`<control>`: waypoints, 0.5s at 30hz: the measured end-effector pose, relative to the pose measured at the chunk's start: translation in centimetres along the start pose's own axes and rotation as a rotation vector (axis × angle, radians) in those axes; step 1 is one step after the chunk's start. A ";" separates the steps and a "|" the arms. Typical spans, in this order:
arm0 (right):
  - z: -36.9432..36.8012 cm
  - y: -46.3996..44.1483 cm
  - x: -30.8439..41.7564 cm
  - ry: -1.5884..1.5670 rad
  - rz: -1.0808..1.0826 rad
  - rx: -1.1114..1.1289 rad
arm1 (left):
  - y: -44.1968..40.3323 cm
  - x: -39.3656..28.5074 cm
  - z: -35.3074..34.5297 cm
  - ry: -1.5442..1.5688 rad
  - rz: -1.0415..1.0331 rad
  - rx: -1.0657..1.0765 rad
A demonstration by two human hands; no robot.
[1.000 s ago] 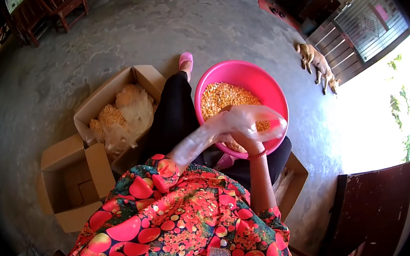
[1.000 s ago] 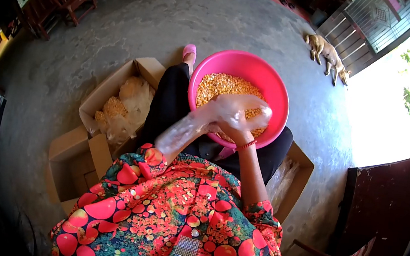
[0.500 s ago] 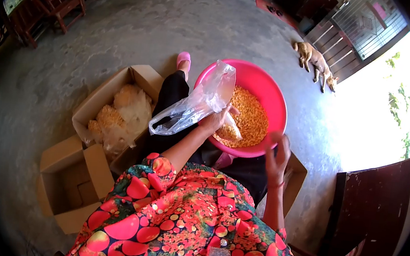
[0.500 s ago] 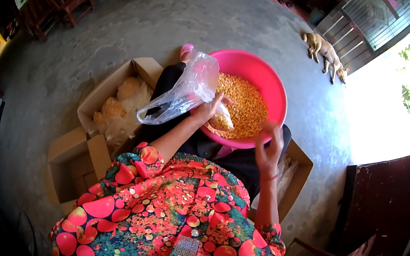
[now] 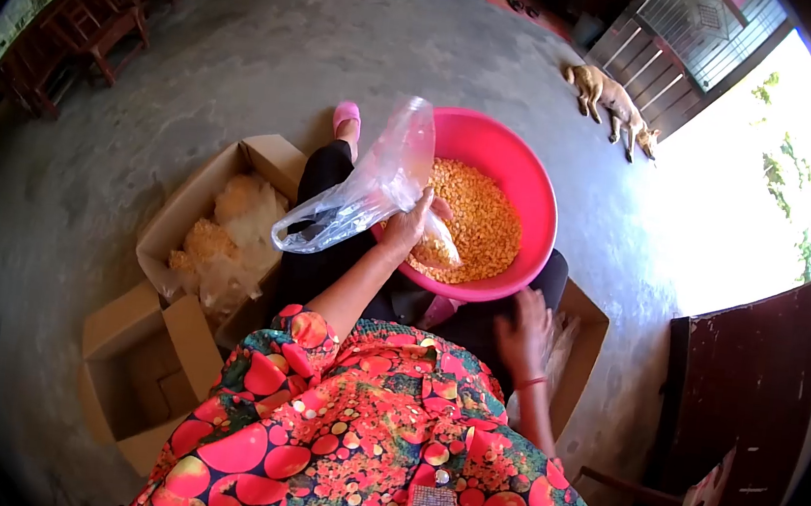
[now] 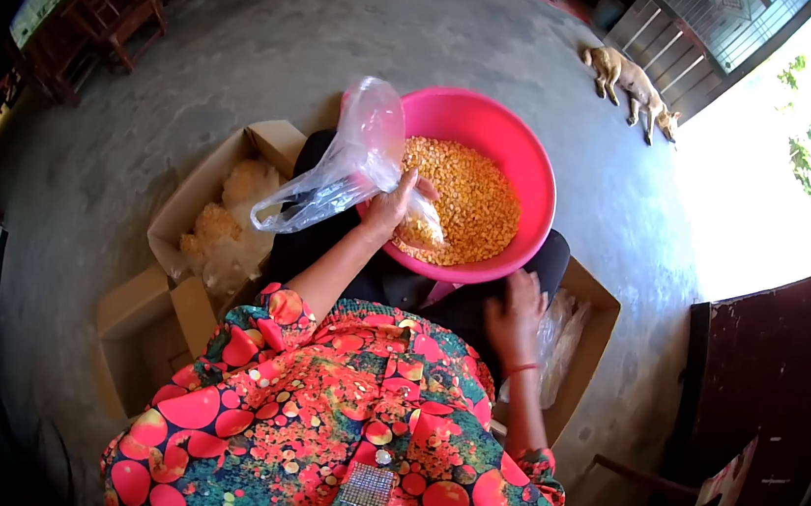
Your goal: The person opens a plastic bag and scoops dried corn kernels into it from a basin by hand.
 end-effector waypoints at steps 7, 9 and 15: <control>-1.1 1.9 5.0 -0.327 0.144 0.240 | 0.3 0.2 -0.3 0.322 0.153 0.001; -1.2 1.8 5.1 -0.347 0.130 0.256 | 0.4 0.4 -0.4 0.336 0.178 0.024; -0.4 -1.3 6.1 -0.794 -0.082 0.143 | 0.7 2.2 -1.2 0.175 0.193 0.103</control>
Point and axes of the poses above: each hand's wrist, its own y-axis away from the middle knuckle, its own z-axis out of the back of the hand, x = y × z, the point moved 8 cm from there along -y, towards the middle knuckle, and after that the axes turned 2 degrees about -z, right-handed, at the moved point
